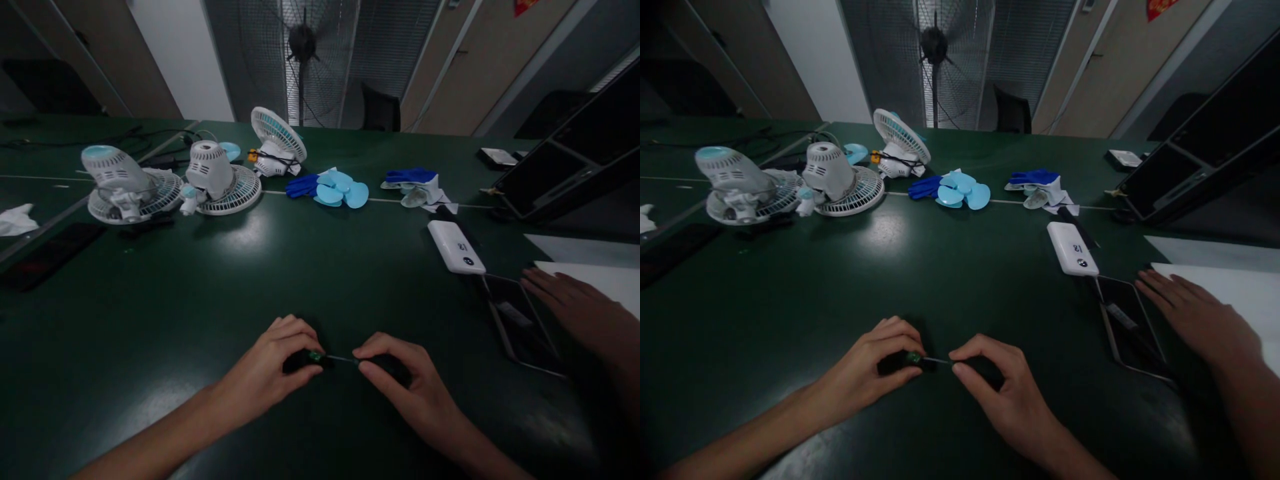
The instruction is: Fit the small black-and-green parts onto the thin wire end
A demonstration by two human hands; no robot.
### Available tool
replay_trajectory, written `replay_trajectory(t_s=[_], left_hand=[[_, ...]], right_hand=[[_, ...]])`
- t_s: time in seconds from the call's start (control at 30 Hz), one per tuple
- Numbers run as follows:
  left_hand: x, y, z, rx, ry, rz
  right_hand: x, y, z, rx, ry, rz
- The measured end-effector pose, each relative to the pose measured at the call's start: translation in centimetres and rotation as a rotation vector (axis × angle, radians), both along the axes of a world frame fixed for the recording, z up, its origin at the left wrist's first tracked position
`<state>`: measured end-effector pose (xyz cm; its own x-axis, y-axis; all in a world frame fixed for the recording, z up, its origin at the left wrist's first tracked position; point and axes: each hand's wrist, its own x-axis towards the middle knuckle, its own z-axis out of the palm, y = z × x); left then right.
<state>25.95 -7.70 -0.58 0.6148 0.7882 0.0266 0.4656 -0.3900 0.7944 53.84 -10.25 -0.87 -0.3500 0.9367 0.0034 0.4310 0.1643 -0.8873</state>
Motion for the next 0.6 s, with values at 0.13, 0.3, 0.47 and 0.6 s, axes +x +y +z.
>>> replay_trajectory(t_s=[0.13, 0.3, 0.47, 0.6], left_hand=[[0.0, 0.0, -0.1, 0.011, 0.012, -0.013], [-0.2, -0.1, -0.1, 0.032, 0.037, -0.033], [-0.7, -0.7, 0.9, 0.038, 0.108, -0.167], [-2.8, -0.3, 0.8, 0.113, 0.156, -0.191]], right_hand=[[0.4, 0.2, 0.0, -0.065, 0.049, -0.04], [0.5, 0.4, 0.7, -0.082, 0.059, -0.085], [0.4, 0.4, 0.7, -0.072, 0.065, -0.114], [0.6, 0.3, 0.3, -0.07, 0.062, -0.118]])
